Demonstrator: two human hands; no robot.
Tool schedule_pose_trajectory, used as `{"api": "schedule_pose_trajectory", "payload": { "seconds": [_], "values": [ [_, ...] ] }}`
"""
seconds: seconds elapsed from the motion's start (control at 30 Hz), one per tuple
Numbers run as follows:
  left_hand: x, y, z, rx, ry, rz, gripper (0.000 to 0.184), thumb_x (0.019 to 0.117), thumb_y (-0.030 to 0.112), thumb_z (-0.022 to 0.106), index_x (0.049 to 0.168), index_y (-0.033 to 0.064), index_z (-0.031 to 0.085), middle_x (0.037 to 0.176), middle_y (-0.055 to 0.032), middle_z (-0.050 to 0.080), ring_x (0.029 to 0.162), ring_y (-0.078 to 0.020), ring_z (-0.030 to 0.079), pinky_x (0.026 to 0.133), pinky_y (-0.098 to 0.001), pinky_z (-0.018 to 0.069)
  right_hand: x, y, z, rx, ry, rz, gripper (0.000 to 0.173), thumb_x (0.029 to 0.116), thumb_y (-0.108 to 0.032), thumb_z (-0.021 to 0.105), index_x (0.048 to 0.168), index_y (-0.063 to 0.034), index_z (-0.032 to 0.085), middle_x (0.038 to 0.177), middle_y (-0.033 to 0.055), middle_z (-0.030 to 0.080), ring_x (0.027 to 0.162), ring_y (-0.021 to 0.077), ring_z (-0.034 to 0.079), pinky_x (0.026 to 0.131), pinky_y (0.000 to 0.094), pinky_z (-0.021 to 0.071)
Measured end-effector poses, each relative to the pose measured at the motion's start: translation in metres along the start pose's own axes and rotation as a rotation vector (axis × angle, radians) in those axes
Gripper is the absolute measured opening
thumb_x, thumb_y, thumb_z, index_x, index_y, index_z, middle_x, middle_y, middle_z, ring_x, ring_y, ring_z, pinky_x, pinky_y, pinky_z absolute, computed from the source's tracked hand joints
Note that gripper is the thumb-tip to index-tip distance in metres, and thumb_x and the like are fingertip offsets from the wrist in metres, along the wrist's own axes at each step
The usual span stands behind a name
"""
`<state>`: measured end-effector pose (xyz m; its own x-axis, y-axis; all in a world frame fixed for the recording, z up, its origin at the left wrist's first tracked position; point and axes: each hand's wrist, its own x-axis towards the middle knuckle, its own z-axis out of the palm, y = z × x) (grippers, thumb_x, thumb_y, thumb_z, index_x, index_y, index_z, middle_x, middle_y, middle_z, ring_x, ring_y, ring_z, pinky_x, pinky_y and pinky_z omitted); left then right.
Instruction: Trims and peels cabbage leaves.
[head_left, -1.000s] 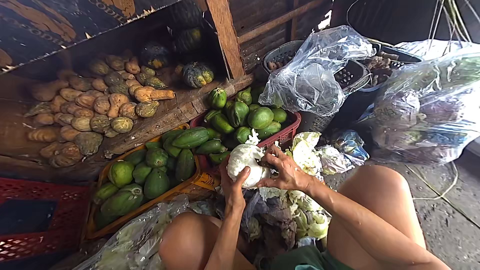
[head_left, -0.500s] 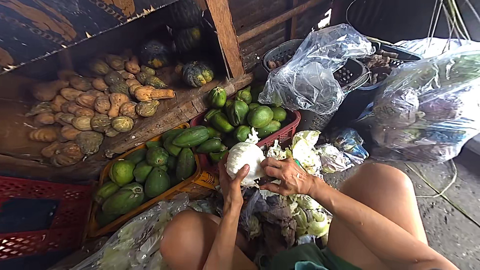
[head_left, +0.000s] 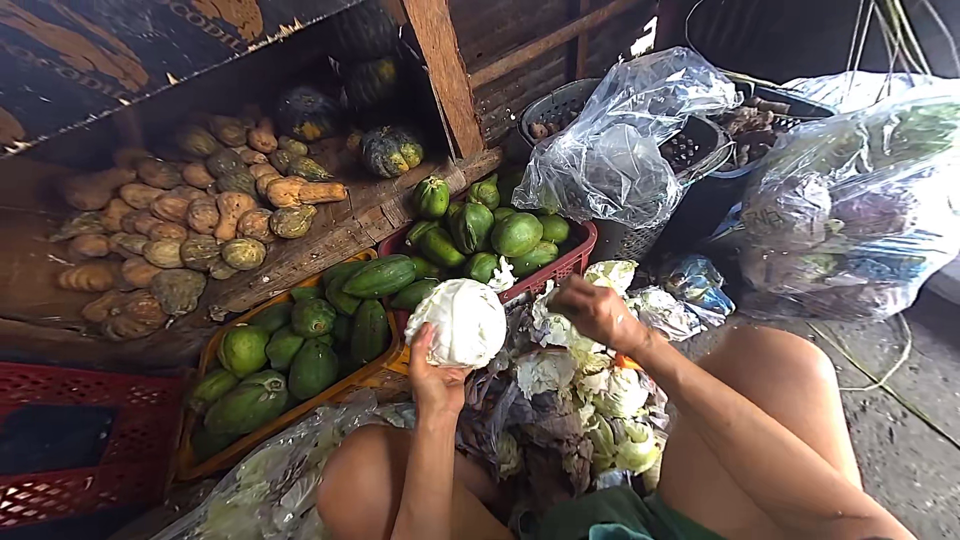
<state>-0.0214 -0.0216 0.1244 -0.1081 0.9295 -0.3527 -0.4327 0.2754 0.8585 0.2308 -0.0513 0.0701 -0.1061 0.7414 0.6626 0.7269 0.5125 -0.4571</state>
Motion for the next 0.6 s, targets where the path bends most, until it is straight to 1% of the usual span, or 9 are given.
{"api": "schedule_pose_trajectory", "payload": {
  "seconds": [0.07, 0.13, 0.2, 0.3, 0.37, 0.43, 0.47, 0.53, 0.6],
  "values": [
    [-0.001, 0.0, -0.003, -0.003, -0.015, 0.027, 0.038, 0.1063, 0.038, 0.037, 0.131, 0.0129, 0.052, 0.111, -0.0111, 0.068, 0.095, -0.0253, 0.071, 0.073, -0.0472, 0.0609, 0.007, 0.01, -0.004, 0.087, 0.01, 0.228, 0.034, 0.0919, -0.029, 0.074, 0.101, 0.0037, 0.074, 0.1, 0.0185, 0.07, 0.086, 0.0286, 0.07, 0.077, 0.0473, 0.0582],
    [-0.002, -0.007, -0.003, 0.041, -0.044, 0.105, 0.036, 0.1029, 0.029, 0.041, 0.132, 0.0097, 0.048, 0.104, -0.0075, 0.067, 0.088, -0.018, 0.071, 0.07, -0.0388, 0.0623, 0.013, 0.001, -0.005, 0.262, -0.022, 0.379, 0.05, 0.0897, -0.041, 0.074, 0.115, 0.0025, 0.071, 0.114, 0.0175, 0.068, 0.101, 0.0244, 0.066, 0.089, 0.0456, 0.0539],
    [-0.004, -0.017, -0.001, 0.067, -0.091, 0.14, 0.042, 0.097, 0.023, 0.044, 0.136, 0.0067, 0.042, 0.103, -0.005, 0.065, 0.087, -0.0128, 0.069, 0.072, -0.0336, 0.0613, 0.016, -0.017, 0.001, 0.45, -0.103, 0.477, 0.057, 0.0929, -0.043, 0.069, 0.128, 0.0011, 0.063, 0.121, 0.015, 0.068, 0.107, 0.0183, 0.065, 0.094, 0.0395, 0.0525],
    [-0.011, -0.025, 0.006, 0.038, -0.123, 0.124, 0.032, 0.0958, 0.02, 0.044, 0.125, 0.0065, 0.048, 0.095, -0.0018, 0.068, 0.082, -0.01, 0.07, 0.07, -0.0306, 0.0616, 0.019, -0.036, 0.006, 0.541, -0.272, 0.515, 0.066, 0.0982, -0.046, 0.062, 0.145, -0.0002, 0.05, 0.129, 0.017, 0.066, 0.119, 0.0202, 0.064, 0.104, 0.0405, 0.05],
    [-0.012, -0.023, 0.007, 0.018, -0.146, 0.108, 0.03, 0.0943, 0.02, 0.043, 0.121, 0.0078, 0.049, 0.093, -0.0007, 0.069, 0.081, -0.0095, 0.071, 0.069, -0.0299, 0.0616, 0.019, -0.038, 0.01, 0.531, -0.185, 0.487, 0.044, 0.1022, -0.031, 0.057, 0.133, 0.0015, 0.061, 0.118, 0.0146, 0.07, 0.107, 0.0162, 0.067, 0.096, 0.0356, 0.0539],
    [-0.013, -0.018, 0.01, -0.011, -0.125, 0.058, 0.028, 0.1021, 0.025, 0.037, 0.121, 0.0101, 0.052, 0.095, -0.0032, 0.07, 0.084, -0.0141, 0.072, 0.069, -0.0342, 0.0621, 0.018, -0.03, 0.013, 0.477, -0.042, 0.487, 0.023, 0.1003, -0.011, 0.056, 0.112, 0.0009, 0.071, 0.102, 0.0083, 0.075, 0.092, 0.0092, 0.07, 0.085, 0.0304, 0.0565],
    [-0.014, -0.015, 0.011, -0.022, -0.105, 0.019, 0.032, 0.1055, 0.03, 0.036, 0.124, 0.0109, 0.053, 0.1, -0.0066, 0.07, 0.087, -0.0186, 0.072, 0.069, -0.0388, 0.062, 0.018, -0.026, 0.012, 0.46, -0.053, 0.507, 0.021, 0.0984, -0.008, 0.056, 0.11, -0.0003, 0.071, 0.102, 0.0066, 0.075, 0.092, 0.0087, 0.069, 0.085, 0.0311, 0.0553],
    [-0.011, -0.013, 0.012, -0.014, -0.065, -0.024, 0.037, 0.107, 0.036, 0.038, 0.132, 0.0119, 0.052, 0.11, -0.0114, 0.068, 0.094, -0.0247, 0.07, 0.073, -0.0448, 0.0607, 0.018, -0.026, 0.01, 0.495, -0.22, 0.541, 0.04, 0.0951, -0.02, 0.065, 0.13, -0.0006, 0.063, 0.117, 0.0099, 0.073, 0.107, 0.0148, 0.069, 0.095, 0.0379, 0.0548],
    [-0.008, -0.017, 0.012, 0.036, -0.045, -0.004, 0.041, 0.1062, 0.031, 0.042, 0.142, 0.0118, 0.044, 0.116, -0.014, 0.064, 0.096, -0.0246, 0.069, 0.074, -0.0435, 0.0601, 0.02, -0.04, 0.01, 0.516, -0.395, 0.551, 0.08, 0.0874, -0.038, 0.078, 0.151, -0.0026, 0.044, 0.132, 0.0155, 0.067, 0.119, 0.0235, 0.066, 0.103, 0.0452, 0.0519]
  ]
}}
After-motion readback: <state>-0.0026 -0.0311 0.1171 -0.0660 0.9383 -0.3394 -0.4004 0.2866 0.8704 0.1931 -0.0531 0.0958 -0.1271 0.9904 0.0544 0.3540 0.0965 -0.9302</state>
